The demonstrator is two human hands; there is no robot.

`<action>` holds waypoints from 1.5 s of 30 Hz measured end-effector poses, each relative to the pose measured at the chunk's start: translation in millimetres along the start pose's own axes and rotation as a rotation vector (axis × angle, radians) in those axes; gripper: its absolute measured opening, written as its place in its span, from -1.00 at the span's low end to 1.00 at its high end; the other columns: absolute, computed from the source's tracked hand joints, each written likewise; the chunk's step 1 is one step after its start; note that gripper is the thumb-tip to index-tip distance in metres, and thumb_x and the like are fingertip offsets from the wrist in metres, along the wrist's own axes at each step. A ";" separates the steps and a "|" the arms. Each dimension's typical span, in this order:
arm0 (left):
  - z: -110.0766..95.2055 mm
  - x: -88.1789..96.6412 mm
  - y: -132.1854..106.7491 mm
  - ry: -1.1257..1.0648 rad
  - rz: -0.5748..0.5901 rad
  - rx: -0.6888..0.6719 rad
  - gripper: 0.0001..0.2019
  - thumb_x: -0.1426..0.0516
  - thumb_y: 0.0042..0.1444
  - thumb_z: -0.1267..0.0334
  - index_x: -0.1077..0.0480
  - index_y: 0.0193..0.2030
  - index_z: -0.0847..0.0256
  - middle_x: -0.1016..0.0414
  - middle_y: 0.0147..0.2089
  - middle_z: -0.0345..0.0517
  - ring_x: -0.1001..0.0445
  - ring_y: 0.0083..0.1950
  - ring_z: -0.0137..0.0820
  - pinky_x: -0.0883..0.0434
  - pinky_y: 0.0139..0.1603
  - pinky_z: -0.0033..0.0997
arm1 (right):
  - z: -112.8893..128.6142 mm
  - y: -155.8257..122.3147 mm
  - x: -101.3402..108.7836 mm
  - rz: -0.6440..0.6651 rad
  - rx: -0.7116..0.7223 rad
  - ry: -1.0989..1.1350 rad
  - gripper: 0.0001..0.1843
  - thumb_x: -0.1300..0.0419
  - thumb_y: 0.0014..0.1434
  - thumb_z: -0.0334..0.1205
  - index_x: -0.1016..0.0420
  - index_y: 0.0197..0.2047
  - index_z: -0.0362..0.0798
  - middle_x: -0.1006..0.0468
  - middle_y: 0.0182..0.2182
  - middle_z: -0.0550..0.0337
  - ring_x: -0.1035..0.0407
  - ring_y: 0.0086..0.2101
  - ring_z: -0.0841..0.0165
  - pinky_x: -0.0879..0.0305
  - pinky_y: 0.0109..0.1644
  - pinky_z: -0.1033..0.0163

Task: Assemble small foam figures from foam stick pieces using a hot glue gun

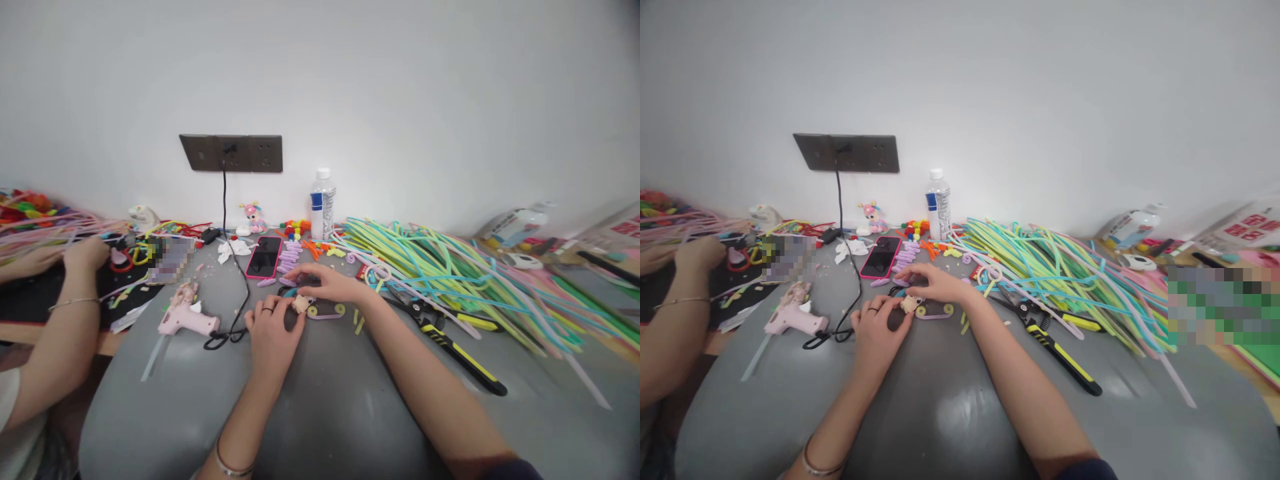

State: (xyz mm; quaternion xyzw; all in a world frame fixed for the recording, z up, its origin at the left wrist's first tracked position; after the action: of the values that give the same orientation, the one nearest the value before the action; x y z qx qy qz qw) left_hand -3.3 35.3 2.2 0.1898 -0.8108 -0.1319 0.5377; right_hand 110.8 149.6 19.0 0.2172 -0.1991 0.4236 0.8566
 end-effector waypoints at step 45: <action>-1.5 1.5 0.9 0.009 0.019 0.026 -0.84 -0.23 0.19 0.19 -0.57 -0.11 0.08 -0.57 -0.13 -0.08 -0.46 -0.06 -0.18 -0.16 -0.02 -0.13 | -2.3 -6.7 1.0 0.074 -0.017 0.005 -0.42 -0.20 0.32 -0.21 -0.27 0.37 0.00 -0.51 -0.04 0.06 -0.38 -0.04 0.27 -0.32 0.11 0.10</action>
State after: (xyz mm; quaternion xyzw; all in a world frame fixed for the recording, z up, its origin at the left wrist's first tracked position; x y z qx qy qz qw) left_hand -2.6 35.4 4.3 0.1896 -0.8117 -0.1155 0.5402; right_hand 117.1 147.8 16.2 0.2013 -0.2085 0.4536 0.8428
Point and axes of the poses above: each hand's wrist, its own y-axis towards the middle knuckle, its own x-axis out of the back of the hand, z = x × y, the point moved 6 cm from there along y, towards the middle knuckle
